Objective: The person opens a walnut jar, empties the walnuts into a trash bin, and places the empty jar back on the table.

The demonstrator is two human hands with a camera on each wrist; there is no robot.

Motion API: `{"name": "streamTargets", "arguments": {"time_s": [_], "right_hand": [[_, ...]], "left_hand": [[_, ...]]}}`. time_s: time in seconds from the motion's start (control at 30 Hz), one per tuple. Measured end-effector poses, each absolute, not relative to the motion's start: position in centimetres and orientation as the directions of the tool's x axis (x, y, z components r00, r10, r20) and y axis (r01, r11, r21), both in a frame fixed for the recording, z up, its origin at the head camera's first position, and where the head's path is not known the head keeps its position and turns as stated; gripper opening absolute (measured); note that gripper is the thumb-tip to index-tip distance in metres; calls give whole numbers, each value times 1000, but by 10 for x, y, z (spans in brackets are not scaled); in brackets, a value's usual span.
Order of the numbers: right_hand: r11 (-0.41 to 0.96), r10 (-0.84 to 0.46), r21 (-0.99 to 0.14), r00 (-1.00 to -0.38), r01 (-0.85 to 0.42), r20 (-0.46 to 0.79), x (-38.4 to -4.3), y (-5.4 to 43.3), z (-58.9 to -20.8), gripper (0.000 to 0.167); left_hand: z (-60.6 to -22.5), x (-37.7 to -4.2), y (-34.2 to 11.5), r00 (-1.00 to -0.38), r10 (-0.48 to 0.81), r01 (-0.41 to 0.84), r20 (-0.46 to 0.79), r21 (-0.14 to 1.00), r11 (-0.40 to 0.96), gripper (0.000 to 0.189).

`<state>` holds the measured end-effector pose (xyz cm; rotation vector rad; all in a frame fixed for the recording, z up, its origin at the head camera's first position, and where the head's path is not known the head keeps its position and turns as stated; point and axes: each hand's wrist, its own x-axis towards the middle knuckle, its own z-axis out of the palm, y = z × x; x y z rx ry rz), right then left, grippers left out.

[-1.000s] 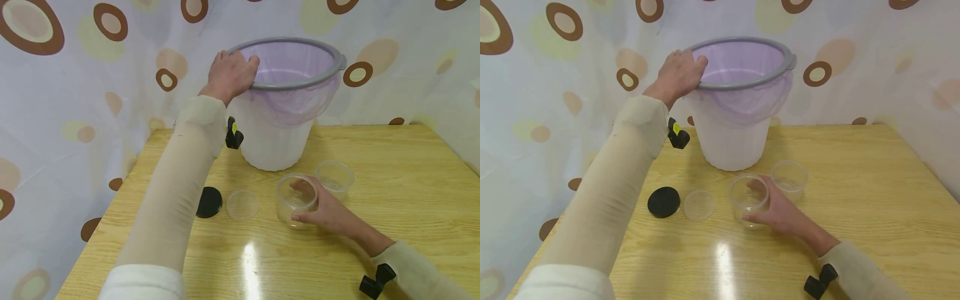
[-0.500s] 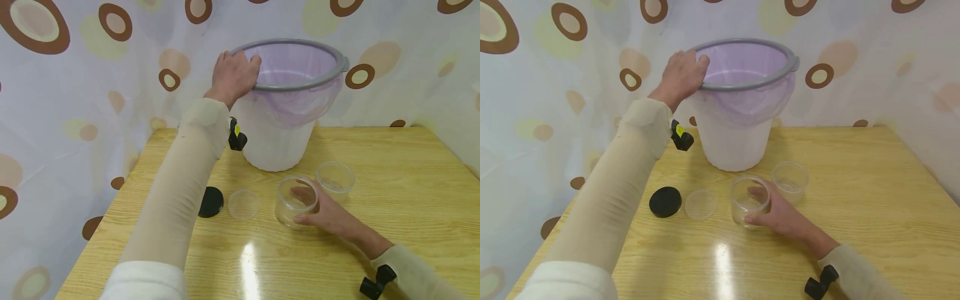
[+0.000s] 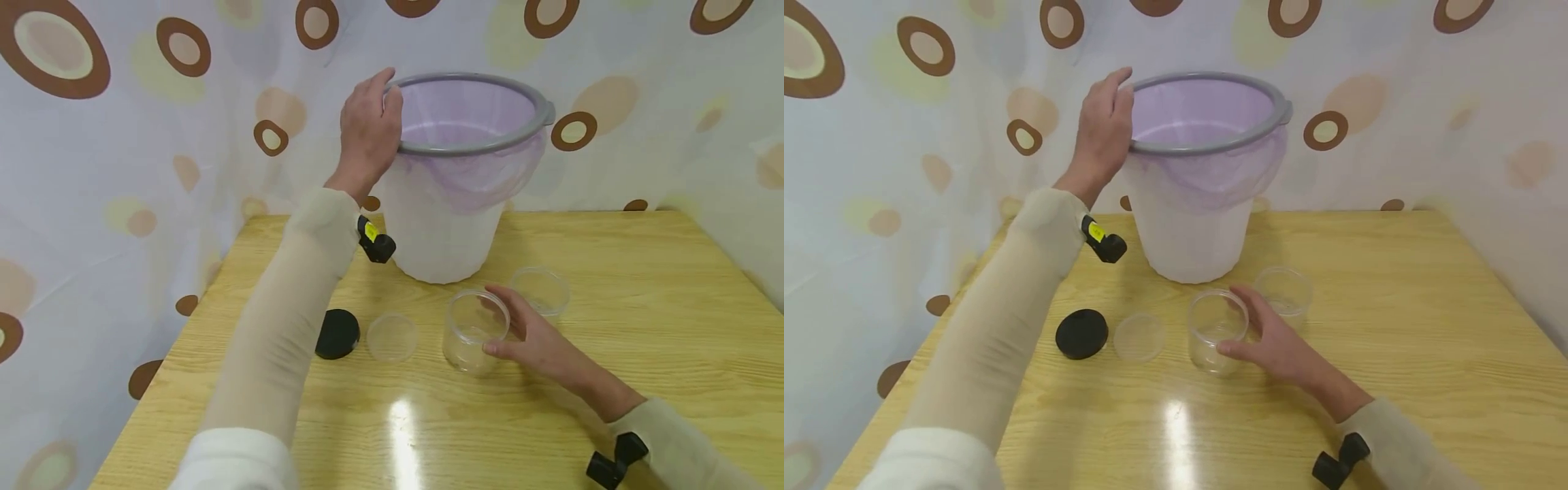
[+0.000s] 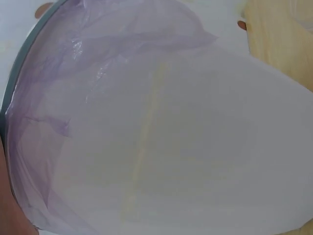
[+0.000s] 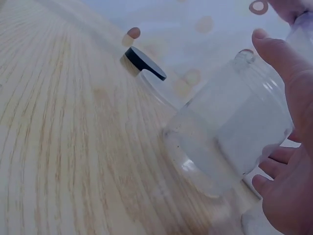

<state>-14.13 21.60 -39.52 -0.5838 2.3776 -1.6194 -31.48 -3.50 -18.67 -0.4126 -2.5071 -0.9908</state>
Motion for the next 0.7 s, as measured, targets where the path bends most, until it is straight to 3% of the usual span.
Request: {"name": "streamTargets", "arguments": {"time_s": [0.33, 0.5, 0.7], "right_hand": [[257, -454, -925, -880, -280, 140, -145, 214, -370, 73], [212, -451, -921, -869, -328, 205, -146, 218, -354, 67], [173, -427, -914, -864, -368, 267, -147, 222, -339, 62]], "left_hand": [[-219, -288, -58, -729, 255, 598, 635, 409, 689, 55], [-231, -273, -66, -735, 284, 614, 615, 428, 663, 62], [-245, -258, -72, -783, 282, 594, 555, 529, 607, 65]]}}
